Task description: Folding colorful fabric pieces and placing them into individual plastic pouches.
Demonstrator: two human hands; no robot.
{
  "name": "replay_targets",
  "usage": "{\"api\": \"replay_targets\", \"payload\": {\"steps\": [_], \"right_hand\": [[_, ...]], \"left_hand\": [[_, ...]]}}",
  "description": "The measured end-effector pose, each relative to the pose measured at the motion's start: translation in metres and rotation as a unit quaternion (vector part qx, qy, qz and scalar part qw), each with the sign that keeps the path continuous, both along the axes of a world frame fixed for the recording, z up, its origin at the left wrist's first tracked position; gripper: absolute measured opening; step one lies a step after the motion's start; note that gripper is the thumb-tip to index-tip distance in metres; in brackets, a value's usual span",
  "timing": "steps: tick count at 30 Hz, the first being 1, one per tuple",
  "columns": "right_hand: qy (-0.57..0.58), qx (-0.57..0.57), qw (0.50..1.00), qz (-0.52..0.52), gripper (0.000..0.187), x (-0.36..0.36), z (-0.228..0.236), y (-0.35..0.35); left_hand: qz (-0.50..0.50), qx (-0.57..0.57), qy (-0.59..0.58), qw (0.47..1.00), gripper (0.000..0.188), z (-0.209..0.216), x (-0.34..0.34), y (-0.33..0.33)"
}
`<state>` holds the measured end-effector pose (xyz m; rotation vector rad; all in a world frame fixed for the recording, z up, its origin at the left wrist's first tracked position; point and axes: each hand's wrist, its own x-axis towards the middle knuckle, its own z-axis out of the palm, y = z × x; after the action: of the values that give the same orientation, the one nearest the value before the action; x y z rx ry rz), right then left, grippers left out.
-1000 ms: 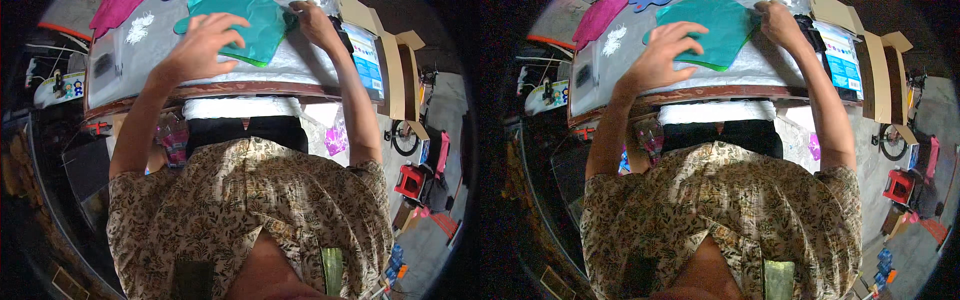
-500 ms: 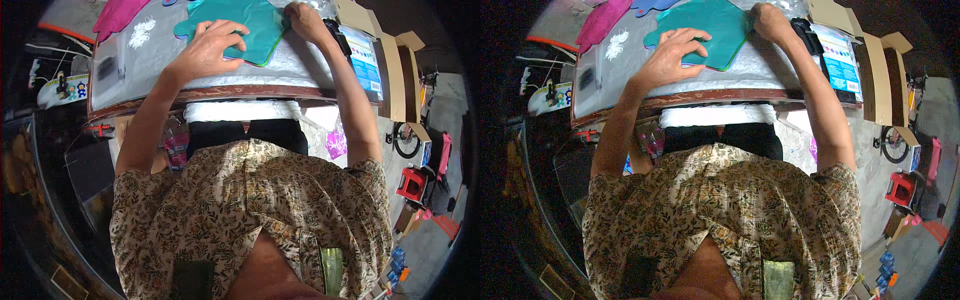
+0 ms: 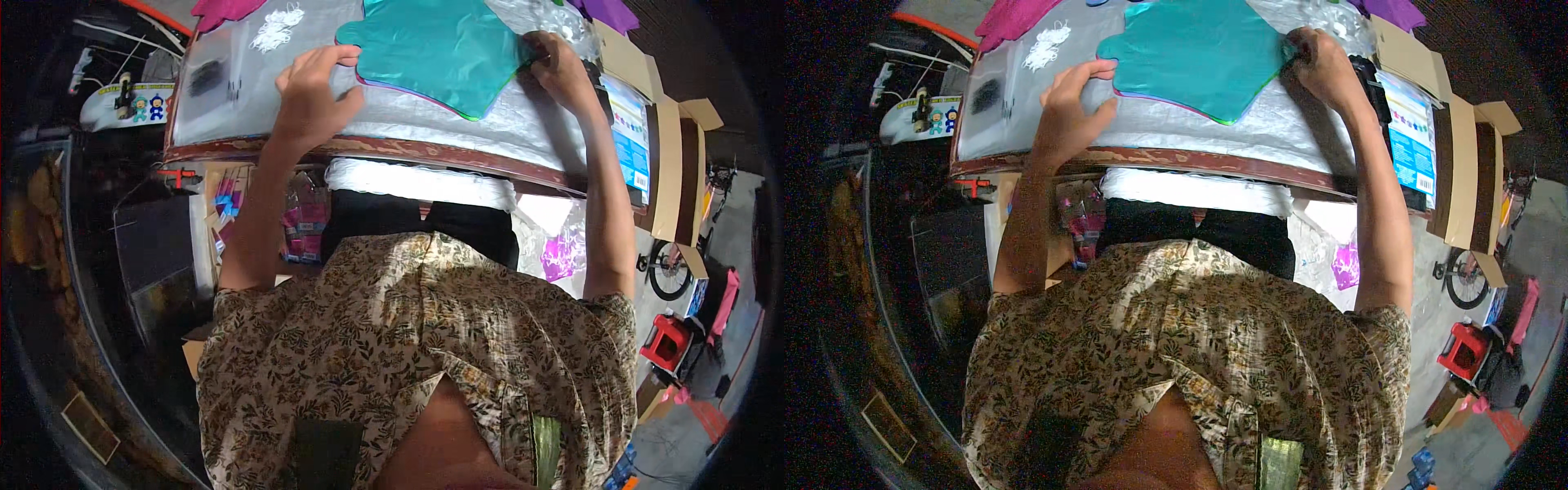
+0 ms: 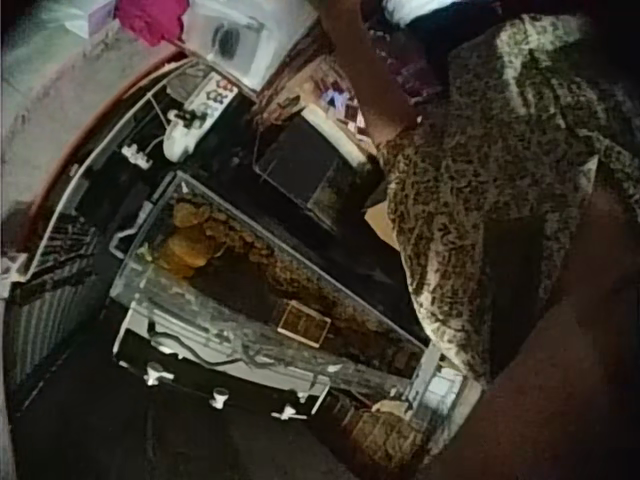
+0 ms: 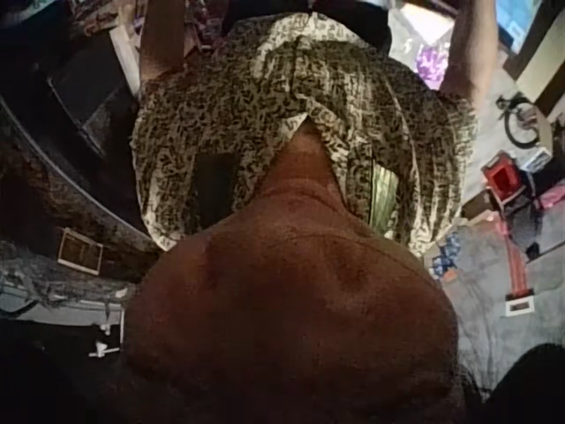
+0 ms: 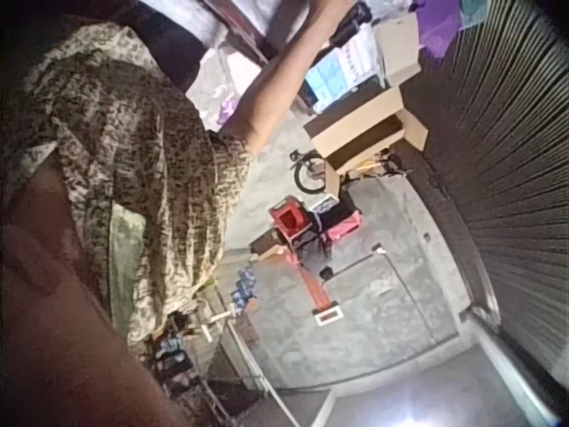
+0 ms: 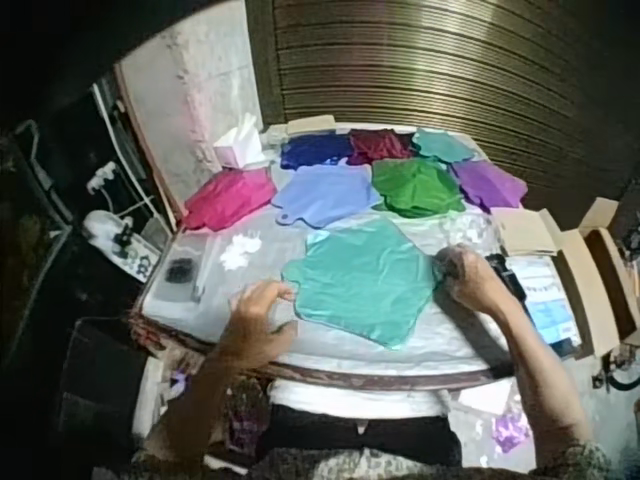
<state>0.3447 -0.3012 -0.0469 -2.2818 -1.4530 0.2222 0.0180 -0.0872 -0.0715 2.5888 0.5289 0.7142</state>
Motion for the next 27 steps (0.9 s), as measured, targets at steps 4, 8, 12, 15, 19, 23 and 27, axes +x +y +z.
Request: {"api": "replay_targets", "payload": {"steps": [4,8,12,15,19,23,27], "right_hand": [[0.0,0.018,0.999,0.033,0.047,0.004,-0.006,0.0],[0.098,0.088,0.989,-0.06,0.047,-0.005,-0.007,-0.016],[0.427,0.232,0.871,-0.071,0.048,-0.027,0.021,-0.028],[0.524,0.22,0.818,-0.083,0.052,-0.047,0.041,-0.028],[0.601,0.237,0.758,-0.085,0.051,-0.052,0.025,-0.027],[0.63,0.26,0.728,-0.071,0.049,-0.057,0.02,-0.026],[0.629,0.262,0.729,-0.07,0.047,-0.064,0.02,-0.023]], "left_hand": [[0.008,0.011,0.0,1.0,0.048,-0.001,-0.001,0.001],[0.0,0.007,-0.022,1.0,0.046,0.003,0.001,0.017],[0.011,-0.023,-0.012,1.0,0.043,0.005,0.018,0.048],[0.011,-0.055,0.024,0.998,0.04,0.011,0.041,0.058],[0.017,-0.052,0.073,0.996,0.037,0.004,0.063,0.073],[0.017,0.003,0.07,0.997,0.034,-0.012,0.074,0.085],[0.021,-0.003,0.063,0.998,0.033,-0.018,0.076,0.088]]}}
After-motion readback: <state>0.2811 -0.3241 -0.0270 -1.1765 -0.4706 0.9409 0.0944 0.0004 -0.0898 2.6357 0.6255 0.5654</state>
